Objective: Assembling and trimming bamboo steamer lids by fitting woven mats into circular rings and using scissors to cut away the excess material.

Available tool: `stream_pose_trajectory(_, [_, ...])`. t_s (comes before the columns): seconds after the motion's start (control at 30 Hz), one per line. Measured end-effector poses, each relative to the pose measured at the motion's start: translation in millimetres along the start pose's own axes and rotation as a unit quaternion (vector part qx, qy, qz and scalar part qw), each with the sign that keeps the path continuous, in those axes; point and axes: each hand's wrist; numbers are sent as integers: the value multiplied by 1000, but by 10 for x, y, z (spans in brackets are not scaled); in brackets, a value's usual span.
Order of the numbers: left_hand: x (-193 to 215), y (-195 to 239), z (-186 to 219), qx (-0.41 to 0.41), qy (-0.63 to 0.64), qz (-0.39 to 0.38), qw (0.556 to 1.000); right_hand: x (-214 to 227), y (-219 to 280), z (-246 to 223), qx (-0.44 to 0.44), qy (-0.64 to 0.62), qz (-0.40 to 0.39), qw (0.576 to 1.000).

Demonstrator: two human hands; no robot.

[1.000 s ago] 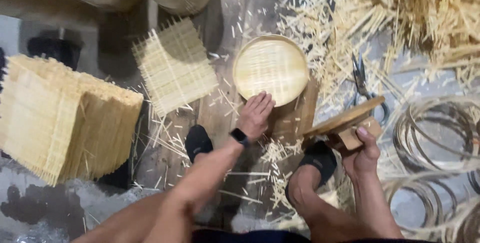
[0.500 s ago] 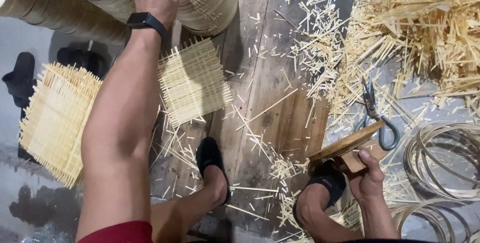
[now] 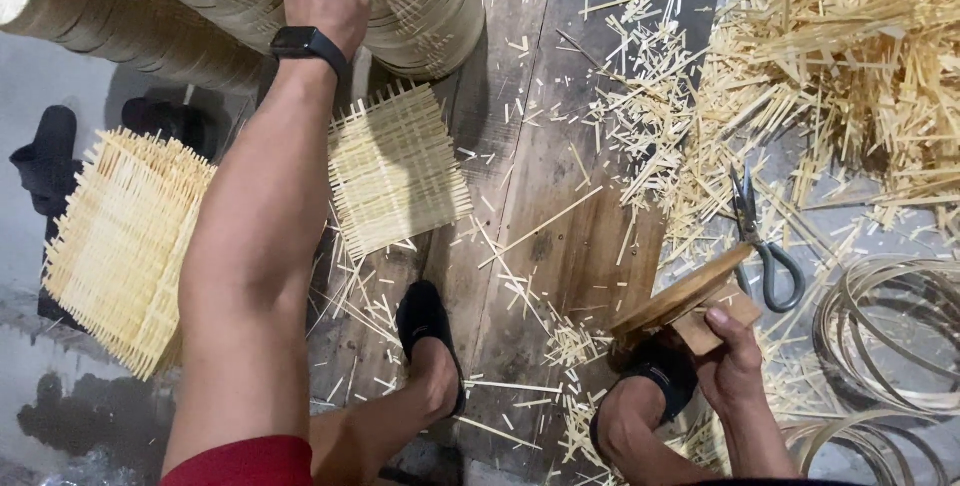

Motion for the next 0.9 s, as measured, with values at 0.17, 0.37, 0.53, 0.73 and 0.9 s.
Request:
stream_pose_trajectory(0.17, [108, 6, 131, -60, 10, -1, 998, -38, 18, 34, -30, -73, -31, 996])
stream_pose_trajectory(0.37, [92, 8, 148, -17, 23, -48, 998, -139, 3, 7, -30, -33, -21, 999])
stream_pose_trajectory(0.53, [-77, 411, 805, -87, -175, 191, 962, -286, -181, 95, -61, -96, -41, 993])
stream_pose_trajectory(0.73, [-1196, 2219, 2422, 325, 460, -389, 729, -533, -647, 130, -67, -160, -203, 964])
stream_pose_trajectory(0.9, [-1372, 2617, 2361, 386, 601, -125, 689, -568, -662, 98, -75, 1, -127, 989])
Point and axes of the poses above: each hand's wrist, its own y-axis away from the middle knuckle, its own x-axis out of the back of the hand, z = x × y, and after that the axes turned 10 degrees about -z, right-handed
